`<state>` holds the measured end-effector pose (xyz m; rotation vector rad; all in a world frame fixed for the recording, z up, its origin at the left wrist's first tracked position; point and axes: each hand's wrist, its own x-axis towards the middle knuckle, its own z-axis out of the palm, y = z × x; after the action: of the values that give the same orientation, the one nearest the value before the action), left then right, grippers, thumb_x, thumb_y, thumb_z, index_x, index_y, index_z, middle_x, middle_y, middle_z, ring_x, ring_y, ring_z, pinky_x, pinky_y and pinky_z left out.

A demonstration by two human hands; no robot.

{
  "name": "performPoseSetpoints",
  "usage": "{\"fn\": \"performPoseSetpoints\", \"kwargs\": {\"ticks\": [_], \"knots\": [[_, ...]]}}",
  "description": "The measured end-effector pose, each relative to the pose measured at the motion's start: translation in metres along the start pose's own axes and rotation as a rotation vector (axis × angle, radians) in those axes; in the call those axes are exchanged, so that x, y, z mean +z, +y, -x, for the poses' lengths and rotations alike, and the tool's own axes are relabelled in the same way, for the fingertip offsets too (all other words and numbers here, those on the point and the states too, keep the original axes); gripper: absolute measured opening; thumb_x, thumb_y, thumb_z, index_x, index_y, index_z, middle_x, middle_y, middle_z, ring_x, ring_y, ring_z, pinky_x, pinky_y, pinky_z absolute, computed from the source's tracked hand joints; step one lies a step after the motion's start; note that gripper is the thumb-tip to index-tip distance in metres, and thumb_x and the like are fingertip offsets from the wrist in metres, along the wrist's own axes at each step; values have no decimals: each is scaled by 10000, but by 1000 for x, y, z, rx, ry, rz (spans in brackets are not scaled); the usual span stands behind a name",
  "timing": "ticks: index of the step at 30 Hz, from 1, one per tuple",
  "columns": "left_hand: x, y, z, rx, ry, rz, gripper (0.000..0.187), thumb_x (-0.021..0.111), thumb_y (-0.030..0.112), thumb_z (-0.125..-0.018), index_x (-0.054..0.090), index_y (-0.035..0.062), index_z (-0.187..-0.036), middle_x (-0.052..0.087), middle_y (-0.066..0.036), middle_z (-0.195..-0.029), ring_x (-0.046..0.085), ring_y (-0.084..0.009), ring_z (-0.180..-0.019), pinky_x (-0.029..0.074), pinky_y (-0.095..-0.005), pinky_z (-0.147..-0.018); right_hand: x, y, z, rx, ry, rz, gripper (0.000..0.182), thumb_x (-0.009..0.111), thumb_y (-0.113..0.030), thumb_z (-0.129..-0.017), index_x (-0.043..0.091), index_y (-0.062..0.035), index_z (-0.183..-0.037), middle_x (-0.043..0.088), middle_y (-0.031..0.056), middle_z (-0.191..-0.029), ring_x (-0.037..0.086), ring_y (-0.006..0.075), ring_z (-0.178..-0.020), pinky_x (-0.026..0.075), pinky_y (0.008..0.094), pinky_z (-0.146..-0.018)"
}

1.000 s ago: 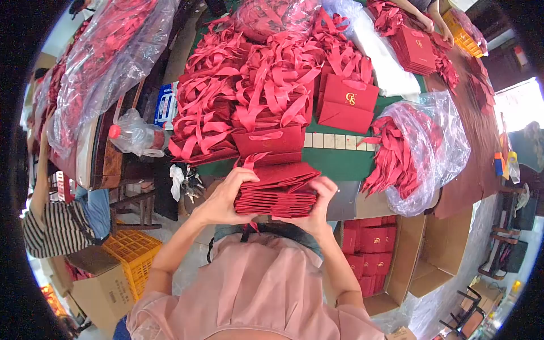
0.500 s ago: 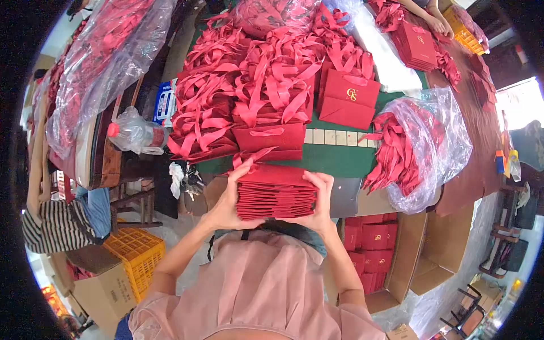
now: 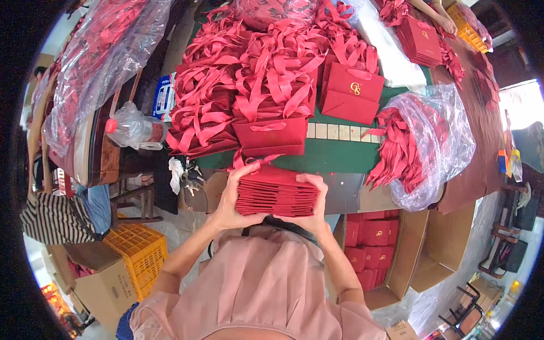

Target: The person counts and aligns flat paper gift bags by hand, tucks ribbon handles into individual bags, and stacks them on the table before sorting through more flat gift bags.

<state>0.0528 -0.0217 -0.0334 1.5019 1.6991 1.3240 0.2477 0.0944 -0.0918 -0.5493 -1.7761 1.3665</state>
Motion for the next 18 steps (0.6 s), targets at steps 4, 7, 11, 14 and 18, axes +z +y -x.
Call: {"fn": "performPoseSetpoints", "kwargs": {"ticks": [4,7,11,14,18], "knots": [[-12,1,-6,40,-65,-1,1132,892,251,-588,267,17,-1502,424,-201,-1443,440,-351,-1294,338,-457,-1118,-4,5,-10,-53,-41,66,1154,1015,-387,-442,367,-42,-1331,509,161,-1238,527,296,-1163,425,446,-1038],[-15,0,-4,108,-129,-45,1226,893,229,-588,148,24,-1539,413,-222,-1438,420,-382,-1302,317,-480,-1131,0,11,-8,-134,-7,43,1114,1011,-394,-448,380,-43,-1296,516,159,-1223,534,307,-1152,416,480,-1049],[-14,-1,-5,41,-117,-90,1173,881,154,-589,178,15,-1517,441,-222,-1394,447,-389,-1268,333,-472,-1125,4,12,-6,-199,75,76,1066,1008,-387,-455,394,-49,-1259,523,149,-1199,540,299,-1130,396,509,-1064],[-7,-14,-2,-43,-110,-61,1184,888,150,-596,168,25,-1527,433,-222,-1441,433,-359,-1355,324,-433,-1149,2,9,-12,-52,76,47,1140,1010,-360,-448,386,-33,-1344,551,151,-1214,553,295,-1125,397,479,-1068],[-1,-13,0,-13,-40,-36,1232,904,187,-595,135,30,-1544,381,-231,-1504,403,-361,-1385,303,-443,-1164,-2,9,-10,-19,17,-53,1370,1012,-429,-405,266,-24,-1480,461,179,-1357,487,312,-1259,388,454,-1101]]}}
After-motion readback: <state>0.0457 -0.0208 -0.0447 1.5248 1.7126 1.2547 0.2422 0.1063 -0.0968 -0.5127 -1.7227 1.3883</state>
